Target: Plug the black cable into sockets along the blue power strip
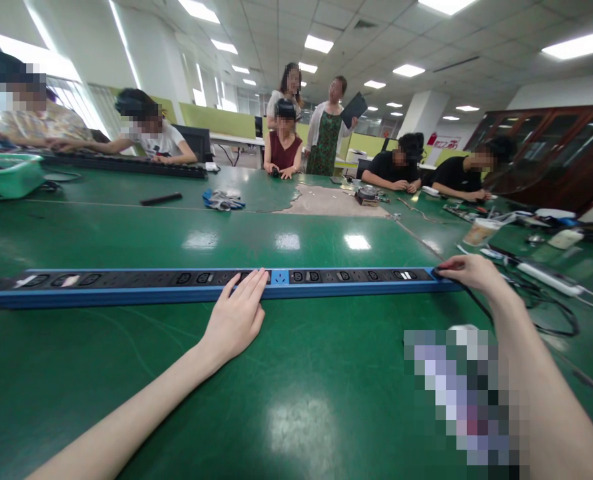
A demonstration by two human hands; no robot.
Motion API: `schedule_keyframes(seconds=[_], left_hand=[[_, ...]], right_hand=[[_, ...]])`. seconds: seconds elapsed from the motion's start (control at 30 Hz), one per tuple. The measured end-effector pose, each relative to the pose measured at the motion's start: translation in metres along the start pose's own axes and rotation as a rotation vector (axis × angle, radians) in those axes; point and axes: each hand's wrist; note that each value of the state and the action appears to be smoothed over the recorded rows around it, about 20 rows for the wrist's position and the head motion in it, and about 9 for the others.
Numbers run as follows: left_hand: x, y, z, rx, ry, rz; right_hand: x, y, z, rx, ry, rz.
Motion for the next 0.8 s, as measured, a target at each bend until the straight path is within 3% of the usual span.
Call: schedule_keyframes(seconds=[0.1,0.23,0.33,0.8], left_hand=[[0.000,0.000,0.000,0.001,-0.008,-0.003],[0.001,0.001,0.000,-0.010,-0.007,0.002],[0.001,0.001,0.000,-0.014,-0.003,0.004],[0.000,0.000,-0.001,0.008,-0.013,-0.001]], right_hand=[[0.000,0.005,-0.001,0.100,-0.027,0.005],[0.003,-0.004,0.001,0.001,0.036,0.051],[0.004,-0.010,0.000,-0.054,0.013,0.042],[0.001,-0.011,-0.005,-0.026,0.001,0.076]])
Point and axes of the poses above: each hand's wrist, its own x-axis towards the middle knuckle, its own z-axis out of the palm, y = z × x, and after that the axes turned 15 degrees about -z, right-handed
